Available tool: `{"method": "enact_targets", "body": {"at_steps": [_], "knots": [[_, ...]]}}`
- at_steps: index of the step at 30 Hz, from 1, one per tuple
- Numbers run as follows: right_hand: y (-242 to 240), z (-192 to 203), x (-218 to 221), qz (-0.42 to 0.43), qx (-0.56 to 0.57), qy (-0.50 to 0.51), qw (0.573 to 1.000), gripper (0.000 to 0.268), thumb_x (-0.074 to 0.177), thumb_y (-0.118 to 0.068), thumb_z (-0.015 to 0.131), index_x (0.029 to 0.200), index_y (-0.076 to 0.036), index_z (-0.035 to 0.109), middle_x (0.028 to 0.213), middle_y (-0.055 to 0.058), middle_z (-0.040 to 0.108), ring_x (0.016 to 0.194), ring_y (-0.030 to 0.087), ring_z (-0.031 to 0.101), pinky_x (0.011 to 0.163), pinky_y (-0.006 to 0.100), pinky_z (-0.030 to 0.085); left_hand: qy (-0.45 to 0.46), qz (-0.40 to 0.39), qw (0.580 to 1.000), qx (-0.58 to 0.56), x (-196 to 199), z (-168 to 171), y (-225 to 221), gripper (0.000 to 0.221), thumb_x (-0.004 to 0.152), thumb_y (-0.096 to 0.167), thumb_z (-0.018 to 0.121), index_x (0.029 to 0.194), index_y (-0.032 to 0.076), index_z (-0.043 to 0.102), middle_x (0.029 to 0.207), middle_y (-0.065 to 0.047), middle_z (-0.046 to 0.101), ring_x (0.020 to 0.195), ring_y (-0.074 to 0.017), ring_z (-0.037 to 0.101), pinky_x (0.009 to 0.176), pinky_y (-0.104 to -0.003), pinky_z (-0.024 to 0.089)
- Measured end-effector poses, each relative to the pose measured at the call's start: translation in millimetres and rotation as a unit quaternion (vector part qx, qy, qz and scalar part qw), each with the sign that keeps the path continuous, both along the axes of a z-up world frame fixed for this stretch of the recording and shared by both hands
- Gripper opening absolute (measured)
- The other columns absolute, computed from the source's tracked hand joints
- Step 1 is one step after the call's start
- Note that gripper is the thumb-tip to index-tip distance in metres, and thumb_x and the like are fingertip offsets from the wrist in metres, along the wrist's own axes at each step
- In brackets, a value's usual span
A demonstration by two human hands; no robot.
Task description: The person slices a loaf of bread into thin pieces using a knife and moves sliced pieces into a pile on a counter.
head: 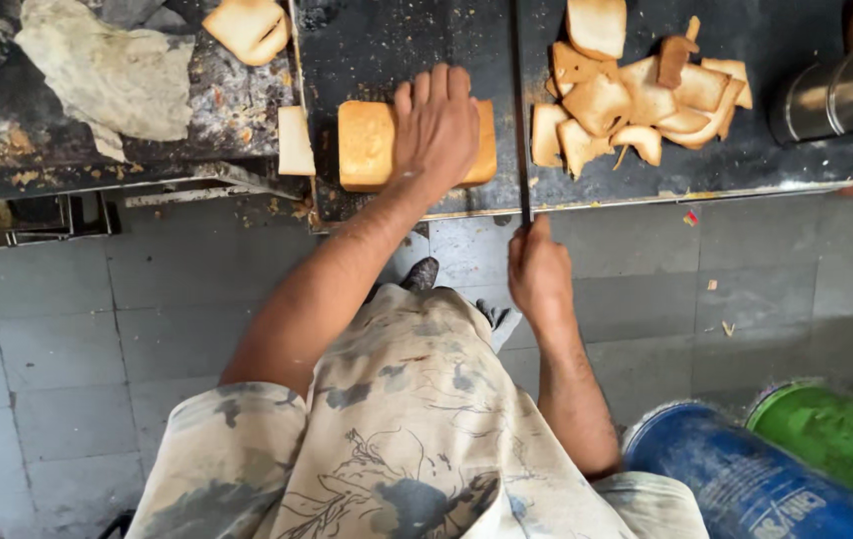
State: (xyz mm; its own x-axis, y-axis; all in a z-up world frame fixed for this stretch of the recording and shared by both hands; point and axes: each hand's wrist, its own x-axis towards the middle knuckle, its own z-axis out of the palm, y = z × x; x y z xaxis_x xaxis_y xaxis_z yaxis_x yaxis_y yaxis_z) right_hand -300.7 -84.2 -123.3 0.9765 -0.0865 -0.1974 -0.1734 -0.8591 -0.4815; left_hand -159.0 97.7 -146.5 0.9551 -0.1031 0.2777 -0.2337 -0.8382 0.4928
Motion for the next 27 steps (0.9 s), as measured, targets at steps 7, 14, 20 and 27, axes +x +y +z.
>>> {"method": "enact_targets", "body": {"at_steps": [7, 14, 20, 27], "knots": [[26.6, 25.9, 0.8, 0.042, 0.022, 0.069, 0.997, 0.022, 0.101, -0.018, 0.054, 0.103, 0.003, 0.048, 0.079, 0.034, 0.066, 0.080, 0.058, 0.063, 0.069, 0.065, 0.048, 0.097, -0.024, 0.995, -0.007, 3.6, 2.7, 1.7, 0.014, 0.101, 0.018, 0.053, 0.109, 0.007, 0.056, 0.102, -0.011, 0.061, 0.089, -0.0253, 0.058, 0.080, -0.045, 0.041], [18.4, 10.5, -4.5, 0.057, 0.034, 0.070, 0.995, 0.022, 0.098, -0.016, 0.054, 0.103, 0.004, 0.048, 0.079, 0.034, 0.066, 0.079, 0.057, 0.064, 0.069, 0.064, 0.048, 0.087, -0.032, 0.996, 0.003, 2.1, 5.7, 2.7, 0.015, 0.099, 0.019, 0.055, 0.108, 0.007, 0.055, 0.102, -0.010, 0.062, 0.091, -0.0268, 0.060, 0.079, -0.047, 0.040], [4.1, 14.2, -61.4, 0.045, 0.034, 0.130, 0.990, 0.020, 0.098, -0.012, 0.056, 0.102, 0.006, 0.047, 0.078, 0.037, 0.065, 0.079, 0.058, 0.063, 0.069, 0.064, 0.048, 0.049, -0.026, 0.998, -0.007, 0.2, 9.9, 1.5, 0.018, 0.095, 0.019, 0.057, 0.108, 0.007, 0.055, 0.103, -0.011, 0.064, 0.097, -0.0290, 0.061, 0.081, -0.048, 0.040], [23.1, -28.2, 35.1, 0.092, 0.093, 0.010, 0.991, 0.020, 0.097, -0.007, 0.055, 0.101, 0.010, 0.047, 0.078, 0.036, 0.064, 0.077, 0.056, 0.064, 0.063, 0.060, 0.050, 0.011, -0.030, 0.999, 0.000, -0.5, 4.9, -0.2, 0.017, 0.097, 0.018, 0.057, 0.109, 0.007, 0.055, 0.108, -0.012, 0.062, 0.102, -0.0303, 0.060, 0.084, -0.048, 0.040]]}}
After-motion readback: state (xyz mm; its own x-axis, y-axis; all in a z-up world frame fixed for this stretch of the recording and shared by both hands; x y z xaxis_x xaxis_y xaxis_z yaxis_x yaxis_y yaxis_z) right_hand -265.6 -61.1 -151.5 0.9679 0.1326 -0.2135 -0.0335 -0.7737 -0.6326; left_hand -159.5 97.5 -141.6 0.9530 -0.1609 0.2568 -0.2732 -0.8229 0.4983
